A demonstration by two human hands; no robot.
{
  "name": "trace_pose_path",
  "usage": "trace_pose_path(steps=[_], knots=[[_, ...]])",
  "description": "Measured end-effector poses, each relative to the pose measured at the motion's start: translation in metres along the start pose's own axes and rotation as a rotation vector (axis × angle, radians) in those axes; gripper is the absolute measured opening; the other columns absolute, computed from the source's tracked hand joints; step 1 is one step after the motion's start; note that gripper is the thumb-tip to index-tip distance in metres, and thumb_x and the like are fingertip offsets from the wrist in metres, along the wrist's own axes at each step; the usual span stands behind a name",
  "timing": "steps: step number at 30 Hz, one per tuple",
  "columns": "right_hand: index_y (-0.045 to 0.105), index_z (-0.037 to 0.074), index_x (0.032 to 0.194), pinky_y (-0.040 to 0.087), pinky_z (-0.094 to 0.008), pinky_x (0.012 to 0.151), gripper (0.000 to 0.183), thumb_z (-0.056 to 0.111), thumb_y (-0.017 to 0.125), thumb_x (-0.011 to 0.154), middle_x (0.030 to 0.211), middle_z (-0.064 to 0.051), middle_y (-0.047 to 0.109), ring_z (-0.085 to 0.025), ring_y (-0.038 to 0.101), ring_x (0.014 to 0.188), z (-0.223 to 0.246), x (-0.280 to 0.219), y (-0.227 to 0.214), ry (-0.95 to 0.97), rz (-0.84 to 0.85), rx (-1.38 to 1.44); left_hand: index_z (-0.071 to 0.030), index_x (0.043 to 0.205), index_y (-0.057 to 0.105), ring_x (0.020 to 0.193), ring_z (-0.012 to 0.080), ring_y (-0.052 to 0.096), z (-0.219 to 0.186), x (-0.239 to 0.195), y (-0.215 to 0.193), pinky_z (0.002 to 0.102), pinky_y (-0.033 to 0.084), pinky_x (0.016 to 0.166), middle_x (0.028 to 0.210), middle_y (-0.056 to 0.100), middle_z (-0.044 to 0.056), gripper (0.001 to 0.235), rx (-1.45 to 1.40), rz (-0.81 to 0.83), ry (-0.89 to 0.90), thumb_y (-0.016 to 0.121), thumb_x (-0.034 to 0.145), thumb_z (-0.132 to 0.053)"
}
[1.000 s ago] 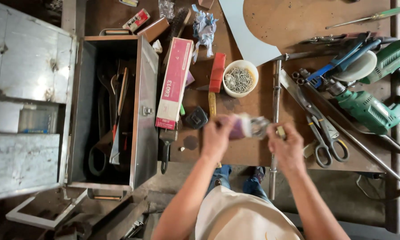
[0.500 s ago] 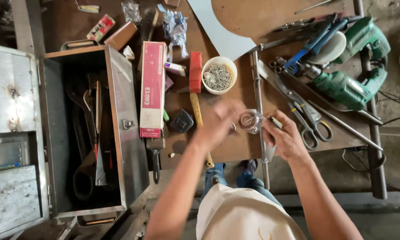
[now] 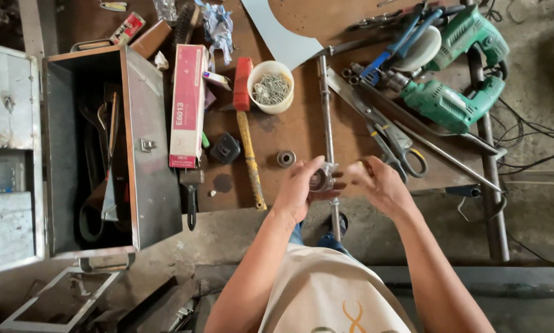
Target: The person sands a long metal rod with a strip of sandpaper, wrapping the paper around the rod and sliding it back and forth. They then use pliers on the rod, handle a bearing, and press and twist the bearing onto the end of the rod to fit it in place.
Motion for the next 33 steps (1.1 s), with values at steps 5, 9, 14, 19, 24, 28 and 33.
trace_pose_path(steps=[5, 9, 14, 19, 24, 28, 33], knots=[[0.063, 0.002, 0.131, 0.050, -0.037, 0.096, 0.062, 0.055, 0.043, 0.105, 0.114, -0.016, 0.072, -0.022, 0.065, 0.114, 0.044, -0.039, -0.020, 0.076, -0.093, -0.127, -0.003, 0.114, 0.065, 0.070, 0.0181, 0.069, 0.025, 0.014, -0.005, 0.033, 0.055, 0.061, 0.094, 0.078, 0.013, 0.029, 0.059, -0.074, 0.153, 0.056, 0.105, -0.029], [0.068, 0.004, 0.112, 0.056, -0.036, 0.083, 0.036, 0.036, 0.059, 0.098, 0.102, -0.013, 0.074, -0.024, 0.071, 0.093, 0.069, -0.057, -0.004, 0.115, -0.046, -0.245, -0.010, 0.128, 0.064, 0.076, 0.0133, 0.065, 0.029, 0.009, 0.010, 0.027, 0.050, 0.066, 0.093, 0.075, 0.007, 0.037, 0.051, -0.087, 0.236, 0.048, 0.105, -0.034], [0.067, 0.000, 0.098, 0.052, -0.039, 0.069, 0.017, 0.016, 0.072, 0.096, 0.088, -0.017, 0.067, -0.032, 0.067, 0.077, 0.092, -0.067, 0.003, -0.264, -0.227, -0.316, -0.009, 0.128, 0.065, 0.084, 0.0117, 0.065, 0.035, 0.007, 0.018, 0.027, 0.051, 0.075, 0.094, 0.073, 0.004, 0.039, 0.111, -0.116, 0.355, 0.045, 0.106, -0.034], [0.067, 0.002, 0.102, 0.051, -0.046, 0.066, 0.016, 0.009, 0.075, 0.092, 0.093, -0.017, 0.063, -0.039, 0.065, 0.079, 0.132, -0.082, 0.005, -0.610, -0.364, -0.405, -0.007, 0.123, 0.070, 0.098, 0.0095, 0.058, 0.038, 0.002, 0.024, 0.025, 0.049, 0.088, 0.109, 0.067, -0.001, 0.042, 0.168, -0.171, 0.459, 0.045, 0.106, -0.037], [0.068, 0.003, 0.106, 0.053, -0.049, 0.063, 0.019, 0.002, 0.072, 0.087, 0.096, -0.017, 0.065, -0.041, 0.066, 0.079, 0.132, -0.084, 0.012, -0.602, -0.329, -0.477, -0.004, 0.124, 0.068, 0.098, 0.0114, 0.055, 0.046, 0.012, 0.015, 0.028, 0.047, 0.088, 0.109, 0.065, 0.003, 0.043, 0.202, -0.168, 0.546, 0.046, 0.109, -0.037], [0.068, 0.000, 0.111, 0.053, -0.050, 0.063, 0.029, -0.002, 0.068, 0.082, 0.098, -0.020, 0.065, -0.044, 0.065, 0.081, 0.133, -0.083, 0.020, -0.606, -0.263, -0.469, 0.000, 0.122, 0.068, 0.098, 0.0136, 0.060, 0.032, -0.004, 0.021, 0.029, 0.049, 0.089, 0.105, 0.068, 0.007, 0.049, 0.483, -0.197, 0.740, 0.042, 0.110, -0.040], [0.070, 0.001, 0.096, 0.052, -0.049, 0.072, 0.013, 0.006, 0.072, 0.084, 0.091, -0.020, 0.066, -0.044, 0.065, 0.086, 0.111, -0.058, 0.018, -0.582, -0.146, -0.411, 0.001, 0.117, 0.070, 0.091, 0.0141, 0.062, 0.032, 0.003, 0.012, 0.031, 0.051, 0.082, 0.097, 0.071, 0.008, 0.049, 0.574, -0.243, 0.767, 0.044, 0.107, -0.041]])
Point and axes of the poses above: each hand's wrist, its own x-axis towards the middle knuckle, its own y-axis out of the palm, z = x × y, the point moved 7 cm from there along x, towards the middle knuckle
